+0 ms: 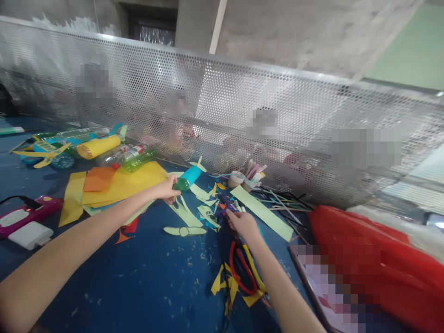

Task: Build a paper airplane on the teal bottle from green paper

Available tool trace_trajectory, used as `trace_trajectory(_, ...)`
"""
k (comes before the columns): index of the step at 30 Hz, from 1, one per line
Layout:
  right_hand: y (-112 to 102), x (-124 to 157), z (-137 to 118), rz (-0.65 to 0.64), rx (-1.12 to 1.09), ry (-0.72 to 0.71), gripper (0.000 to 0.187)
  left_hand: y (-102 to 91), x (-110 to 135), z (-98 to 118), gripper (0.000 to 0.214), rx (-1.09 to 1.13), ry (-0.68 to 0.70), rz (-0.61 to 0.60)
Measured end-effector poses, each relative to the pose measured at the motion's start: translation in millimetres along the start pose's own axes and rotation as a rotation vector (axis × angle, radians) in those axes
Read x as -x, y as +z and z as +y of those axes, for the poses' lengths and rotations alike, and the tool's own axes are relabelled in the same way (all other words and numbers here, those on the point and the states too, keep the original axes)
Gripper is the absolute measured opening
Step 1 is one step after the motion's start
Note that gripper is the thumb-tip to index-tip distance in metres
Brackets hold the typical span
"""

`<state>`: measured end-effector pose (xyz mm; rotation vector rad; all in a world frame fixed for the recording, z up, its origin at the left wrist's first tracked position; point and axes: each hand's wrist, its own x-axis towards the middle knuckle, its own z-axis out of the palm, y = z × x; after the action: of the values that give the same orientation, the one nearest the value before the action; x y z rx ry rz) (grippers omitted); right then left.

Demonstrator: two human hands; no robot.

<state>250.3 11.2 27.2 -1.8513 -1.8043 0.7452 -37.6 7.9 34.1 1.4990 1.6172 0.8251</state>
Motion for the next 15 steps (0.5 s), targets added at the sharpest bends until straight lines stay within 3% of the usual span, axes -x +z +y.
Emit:
trace_trajectory(5,12,-8,-2,0.013,-0.156,0.106,0.038,17.4,-1,-7,0.032,-0.021,0.063,-0.016)
trace_trajectory(11,20,-19,-2,0.158,-0.152,0.226,0.040,24.8,0,-17,0.023,-0.042,0.187,0.042)
trace_trajectory(15,27,-22,-8,0.233,-0.283,0.269,0.033,27.3,-2,-22,0.027,0.025,0.218,0.100)
